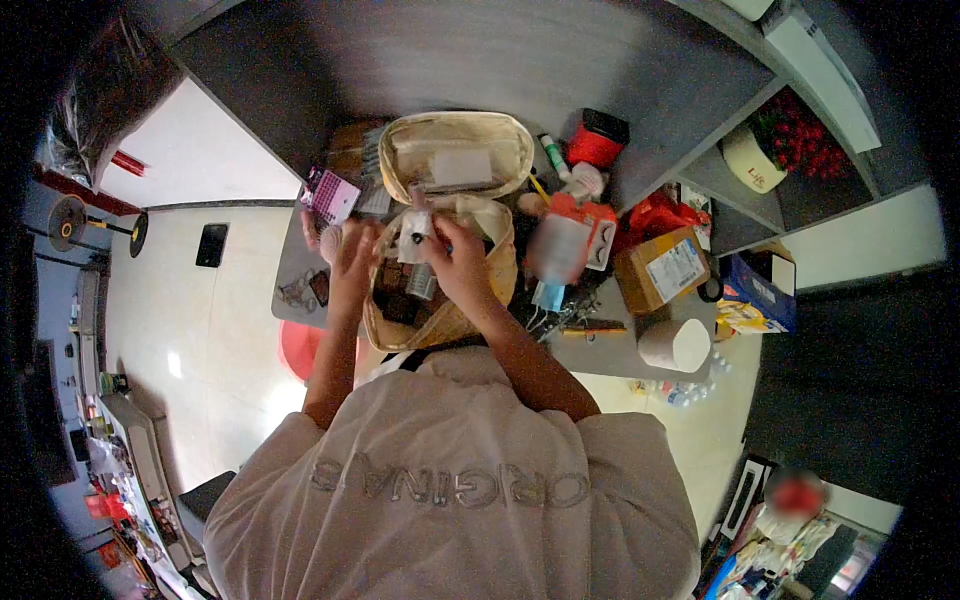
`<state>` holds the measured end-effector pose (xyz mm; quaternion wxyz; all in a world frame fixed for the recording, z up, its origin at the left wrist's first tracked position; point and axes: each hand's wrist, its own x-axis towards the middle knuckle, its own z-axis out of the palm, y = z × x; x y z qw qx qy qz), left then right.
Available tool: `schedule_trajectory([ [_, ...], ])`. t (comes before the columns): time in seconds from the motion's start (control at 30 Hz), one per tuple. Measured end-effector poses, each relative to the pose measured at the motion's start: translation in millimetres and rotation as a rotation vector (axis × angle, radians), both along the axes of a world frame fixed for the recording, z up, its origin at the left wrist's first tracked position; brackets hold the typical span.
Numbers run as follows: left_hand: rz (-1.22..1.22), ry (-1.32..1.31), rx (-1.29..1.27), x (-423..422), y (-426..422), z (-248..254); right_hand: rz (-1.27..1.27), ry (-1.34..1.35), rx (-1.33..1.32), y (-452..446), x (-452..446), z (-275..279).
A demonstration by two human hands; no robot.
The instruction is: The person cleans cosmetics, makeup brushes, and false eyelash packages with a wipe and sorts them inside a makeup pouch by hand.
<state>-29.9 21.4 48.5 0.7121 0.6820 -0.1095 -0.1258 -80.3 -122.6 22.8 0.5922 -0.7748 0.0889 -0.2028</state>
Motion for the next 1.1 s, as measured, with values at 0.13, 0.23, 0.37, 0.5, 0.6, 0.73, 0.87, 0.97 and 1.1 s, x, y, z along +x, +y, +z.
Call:
schedule_trajectory([
  [0.13, -0.066, 0.048, -0.078, 8.1, -8.2, 16.9, 0.171, 0.020, -0.081, 15.7, -6.2, 15.2],
  [0.23, -0.153, 0.086, -0.081, 16.8, -7.6, 12.7, 0.206, 0.053, 0.033, 22.5, -7.1, 9.7],
  [0.37, 0.008, 0.340, -0.418, 28.0, -4.7, -6.2, 0.317, 0.179, 0.066, 18.5, -15.3, 12.4],
  [0.5, 0.197, 0.194, -0.467, 32.3, 1.8, -2.0, 0.359, 0.230, 0.058, 20.9, -20.0, -9.2],
  [0.6, 0.236, 0.210, -0.507, 34.5, 4.6, -6.7, 0.291, 0.174, 0.239, 25.4, -21.0, -27.5],
  [0.73, 0.322, 0.243, -0.527, 23.8, -2.5, 0.8, 0.142, 0.153, 0.850, 24.6, -23.0, -23.0],
  [0.87, 0.148, 0.339, -0.646, 21.2, -0.2, -36.8, 0.204, -0.063, 1.203, 10.1, -19.8, -12.9],
  [0.97, 0.104, 0.325, -0.605, 4.7, -3.0, -41.6, 0.184, -0.167, 1.396, -6.6, -14.2, -21.9],
  [1.1, -0.022, 0.344, -0.202, -15.9, -8.2, -28.5, 0.020, -0.233, 1.152, -20.1, -13.8, -12.0],
])
